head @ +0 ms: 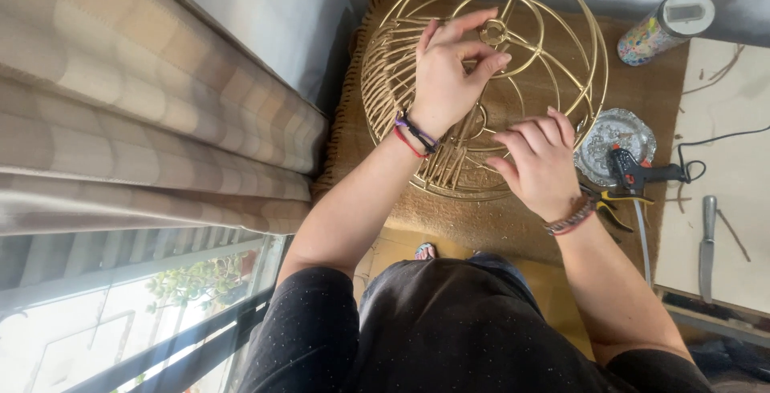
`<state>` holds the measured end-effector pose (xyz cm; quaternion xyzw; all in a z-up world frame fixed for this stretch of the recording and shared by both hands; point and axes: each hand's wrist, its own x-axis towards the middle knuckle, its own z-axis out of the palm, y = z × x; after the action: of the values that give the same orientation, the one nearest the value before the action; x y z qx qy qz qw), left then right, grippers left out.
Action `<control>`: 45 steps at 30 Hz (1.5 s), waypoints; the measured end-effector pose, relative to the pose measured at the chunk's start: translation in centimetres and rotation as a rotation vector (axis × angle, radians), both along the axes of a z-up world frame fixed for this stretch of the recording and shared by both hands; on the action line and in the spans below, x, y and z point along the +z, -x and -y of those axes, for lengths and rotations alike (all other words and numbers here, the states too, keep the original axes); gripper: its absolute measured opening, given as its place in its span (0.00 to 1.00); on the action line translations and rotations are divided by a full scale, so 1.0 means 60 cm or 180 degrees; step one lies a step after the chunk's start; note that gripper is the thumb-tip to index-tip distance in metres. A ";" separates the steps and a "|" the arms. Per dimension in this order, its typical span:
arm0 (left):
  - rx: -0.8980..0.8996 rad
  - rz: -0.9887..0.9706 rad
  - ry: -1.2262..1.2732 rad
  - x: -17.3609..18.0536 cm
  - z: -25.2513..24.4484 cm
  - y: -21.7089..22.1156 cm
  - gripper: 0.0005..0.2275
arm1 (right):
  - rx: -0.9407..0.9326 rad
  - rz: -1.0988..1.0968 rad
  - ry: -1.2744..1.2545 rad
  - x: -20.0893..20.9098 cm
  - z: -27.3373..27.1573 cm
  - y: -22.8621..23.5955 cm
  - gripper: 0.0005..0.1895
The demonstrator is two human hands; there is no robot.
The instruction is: A person is crafting a lampshade by weaving natural fibers onto a gold wire frame and securing them with a hot glue gun.
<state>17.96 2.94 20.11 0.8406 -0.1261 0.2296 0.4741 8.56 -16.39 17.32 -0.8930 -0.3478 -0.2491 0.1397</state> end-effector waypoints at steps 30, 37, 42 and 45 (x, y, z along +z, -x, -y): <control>-0.0250 -0.1145 0.2158 -0.049 -0.001 0.374 0.30 | -0.0175 0.0181 0.0663 -0.024 0.038 -0.030 0.24; 0.0153 -0.0553 -0.0036 -0.099 -0.007 0.371 0.23 | -0.0097 0.0046 0.0750 -0.021 0.043 -0.028 0.23; 0.0545 -0.0218 -0.2281 -0.152 0.008 0.366 0.34 | -0.0353 0.0186 0.1207 0.012 0.021 -0.008 0.25; 0.0870 -0.0011 -0.3100 -0.133 0.035 0.355 0.26 | -0.0465 0.0185 0.1239 0.022 0.013 -0.002 0.21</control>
<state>-3.36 0.85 12.14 0.9734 -0.1065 0.2028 -0.0072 8.70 -17.18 18.65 -0.9184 -0.3276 -0.2123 -0.0640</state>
